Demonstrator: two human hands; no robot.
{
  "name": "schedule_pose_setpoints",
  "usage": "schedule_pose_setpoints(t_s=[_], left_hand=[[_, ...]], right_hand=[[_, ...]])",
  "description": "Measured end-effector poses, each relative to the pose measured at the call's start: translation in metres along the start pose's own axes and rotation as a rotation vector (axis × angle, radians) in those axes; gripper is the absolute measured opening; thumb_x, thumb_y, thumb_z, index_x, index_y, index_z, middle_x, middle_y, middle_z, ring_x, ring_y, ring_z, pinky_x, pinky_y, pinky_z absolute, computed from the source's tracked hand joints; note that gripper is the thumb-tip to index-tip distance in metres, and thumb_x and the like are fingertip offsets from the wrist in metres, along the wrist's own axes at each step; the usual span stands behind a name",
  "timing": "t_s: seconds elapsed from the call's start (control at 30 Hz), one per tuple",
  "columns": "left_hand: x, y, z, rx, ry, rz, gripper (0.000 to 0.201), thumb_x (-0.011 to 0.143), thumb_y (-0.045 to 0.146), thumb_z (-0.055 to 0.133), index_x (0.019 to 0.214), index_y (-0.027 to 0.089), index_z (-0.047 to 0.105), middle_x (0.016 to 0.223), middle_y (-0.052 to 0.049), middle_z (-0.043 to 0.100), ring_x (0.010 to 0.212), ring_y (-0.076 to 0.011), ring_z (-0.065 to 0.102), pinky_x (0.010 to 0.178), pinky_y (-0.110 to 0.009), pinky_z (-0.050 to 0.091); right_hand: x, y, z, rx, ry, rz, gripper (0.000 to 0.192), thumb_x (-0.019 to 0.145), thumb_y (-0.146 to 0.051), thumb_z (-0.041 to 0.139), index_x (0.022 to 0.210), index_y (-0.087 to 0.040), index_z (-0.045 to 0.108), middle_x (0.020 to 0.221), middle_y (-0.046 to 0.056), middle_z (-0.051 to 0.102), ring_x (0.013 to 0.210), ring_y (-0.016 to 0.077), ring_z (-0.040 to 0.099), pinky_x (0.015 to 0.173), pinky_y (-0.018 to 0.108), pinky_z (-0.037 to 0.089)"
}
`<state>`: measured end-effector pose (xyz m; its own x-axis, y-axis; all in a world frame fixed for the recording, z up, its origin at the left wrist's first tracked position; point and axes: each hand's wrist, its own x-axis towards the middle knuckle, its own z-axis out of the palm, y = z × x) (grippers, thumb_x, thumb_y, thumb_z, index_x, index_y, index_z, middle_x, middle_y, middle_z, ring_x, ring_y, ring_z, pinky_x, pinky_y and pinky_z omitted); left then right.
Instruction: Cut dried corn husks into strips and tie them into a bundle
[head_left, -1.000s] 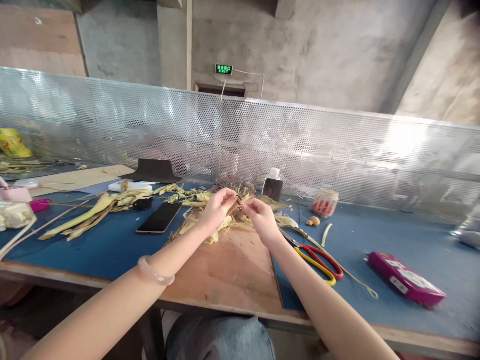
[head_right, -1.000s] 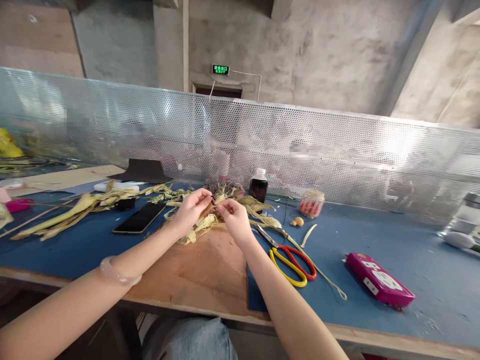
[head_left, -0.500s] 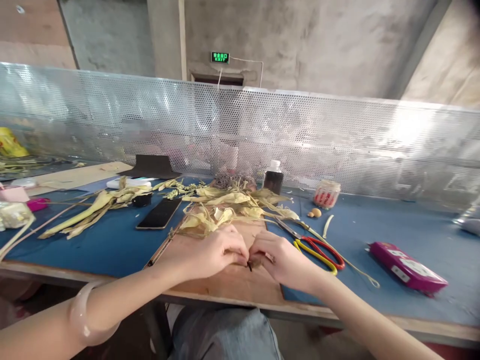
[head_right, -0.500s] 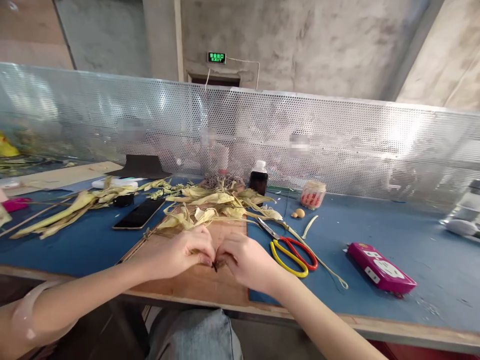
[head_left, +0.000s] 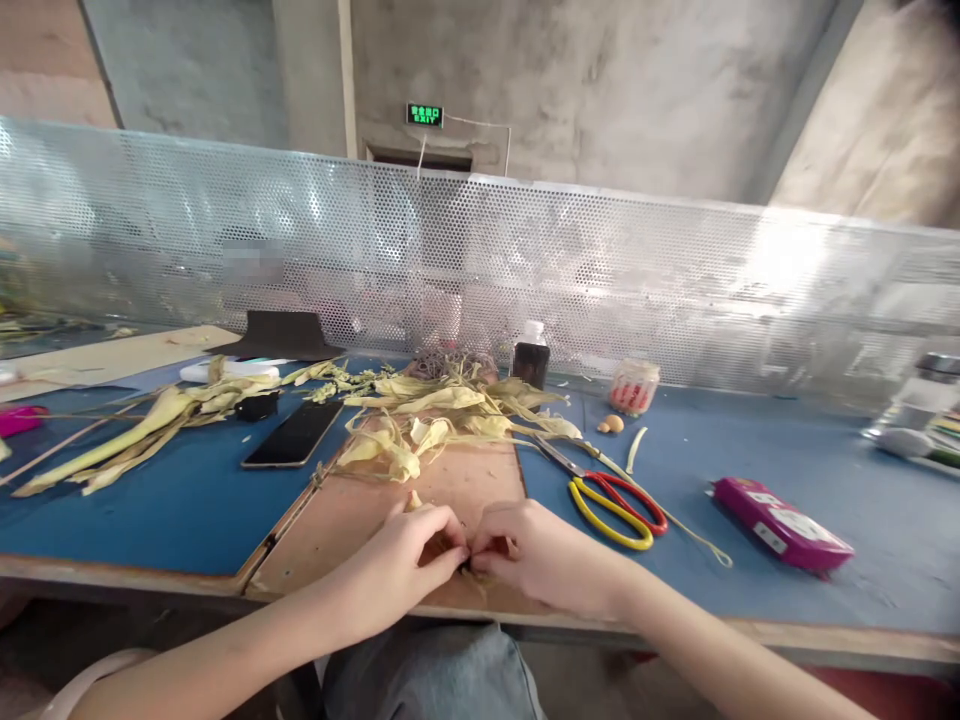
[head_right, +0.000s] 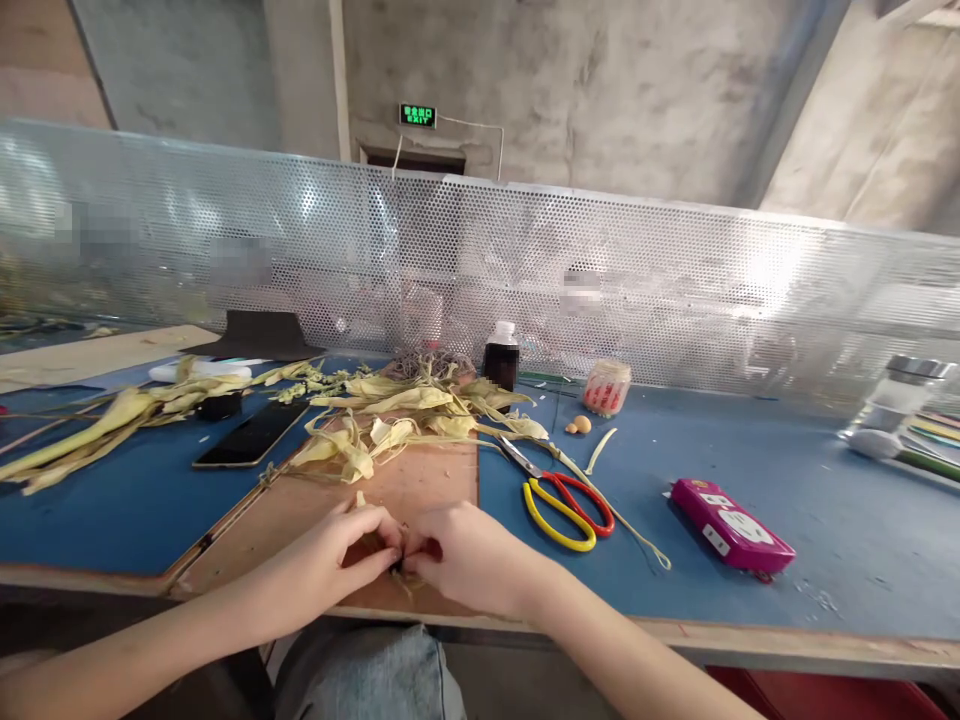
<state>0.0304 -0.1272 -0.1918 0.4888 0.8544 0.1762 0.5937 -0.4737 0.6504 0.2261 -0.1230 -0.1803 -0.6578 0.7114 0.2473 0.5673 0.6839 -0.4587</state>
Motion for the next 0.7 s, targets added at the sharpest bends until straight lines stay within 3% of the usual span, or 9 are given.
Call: schedule_pose_setpoints(t_s=[0.1, 0.17, 0.23, 0.33, 0.4, 0.53, 0.7], left_hand=[[0.000, -0.002, 0.000, -0.162, -0.061, -0.089, 0.015, 0.085, 0.033, 0.051, 0.085, 0.022, 0.060, 0.085, 0.001, 0.068, 0.080, -0.0174, 0.062, 0.073, -0.029, 0.045], [-0.001, -0.002, 0.001, -0.198, -0.066, -0.095, 0.013, 0.085, 0.032, 0.052, 0.086, 0.022, 0.060, 0.086, 0.001, 0.069, 0.081, -0.0175, 0.063, 0.073, -0.028, 0.045], [-0.003, -0.001, 0.003, -0.133, -0.032, -0.043, 0.011, 0.085, 0.030, 0.051, 0.084, 0.023, 0.060, 0.087, 0.001, 0.069, 0.089, -0.0186, 0.062, 0.078, -0.030, 0.044], [-0.010, 0.001, 0.005, 0.104, 0.119, 0.104, 0.010, 0.084, 0.022, 0.054, 0.076, 0.023, 0.059, 0.092, 0.001, 0.068, 0.101, -0.0208, 0.056, 0.089, -0.035, 0.036], [-0.015, 0.001, 0.008, 0.213, 0.188, 0.157, 0.010, 0.084, 0.019, 0.053, 0.076, 0.023, 0.059, 0.093, 0.001, 0.066, 0.097, -0.0202, 0.056, 0.087, -0.036, 0.035], [-0.021, -0.002, 0.013, 0.232, 0.219, 0.119, 0.011, 0.087, 0.020, 0.050, 0.080, 0.022, 0.058, 0.081, 0.001, 0.065, 0.081, -0.0177, 0.056, 0.078, -0.033, 0.037], [-0.022, -0.006, 0.018, 0.210, 0.266, 0.048, 0.011, 0.085, 0.026, 0.055, 0.076, 0.023, 0.061, 0.077, 0.001, 0.065, 0.078, -0.0183, 0.057, 0.076, -0.032, 0.038]], right_hand=[[-0.007, -0.007, 0.019, -0.191, 0.132, 0.021, 0.012, 0.078, -0.009, 0.055, 0.076, -0.017, 0.063, 0.075, 0.002, 0.064, 0.066, 0.0135, 0.057, 0.058, 0.022, 0.041], [-0.012, -0.012, 0.031, -0.313, 0.206, -0.018, 0.013, 0.079, -0.009, 0.053, 0.077, -0.017, 0.062, 0.077, 0.003, 0.063, 0.068, 0.0150, 0.057, 0.057, 0.023, 0.041], [-0.015, -0.017, 0.039, -0.405, 0.247, -0.065, 0.012, 0.080, -0.010, 0.052, 0.080, -0.017, 0.061, 0.078, 0.004, 0.063, 0.069, 0.0164, 0.057, 0.056, 0.025, 0.041], [-0.016, -0.022, 0.045, -0.505, 0.281, -0.115, 0.010, 0.079, -0.009, 0.054, 0.079, -0.017, 0.061, 0.076, 0.004, 0.062, 0.067, 0.0180, 0.055, 0.052, 0.027, 0.040], [-0.016, -0.024, 0.048, -0.542, 0.300, -0.128, 0.010, 0.079, -0.009, 0.054, 0.078, -0.016, 0.060, 0.074, 0.004, 0.060, 0.066, 0.0184, 0.054, 0.051, 0.028, 0.039], [-0.017, -0.024, 0.055, -0.578, 0.386, -0.159, 0.015, 0.083, -0.008, 0.050, 0.073, -0.016, 0.058, 0.070, 0.005, 0.056, 0.062, 0.0184, 0.051, 0.048, 0.029, 0.038], [-0.020, -0.021, 0.061, -0.576, 0.416, -0.179, 0.021, 0.086, -0.006, 0.042, 0.073, -0.016, 0.056, 0.070, 0.007, 0.053, 0.062, 0.0187, 0.048, 0.051, 0.029, 0.041]])
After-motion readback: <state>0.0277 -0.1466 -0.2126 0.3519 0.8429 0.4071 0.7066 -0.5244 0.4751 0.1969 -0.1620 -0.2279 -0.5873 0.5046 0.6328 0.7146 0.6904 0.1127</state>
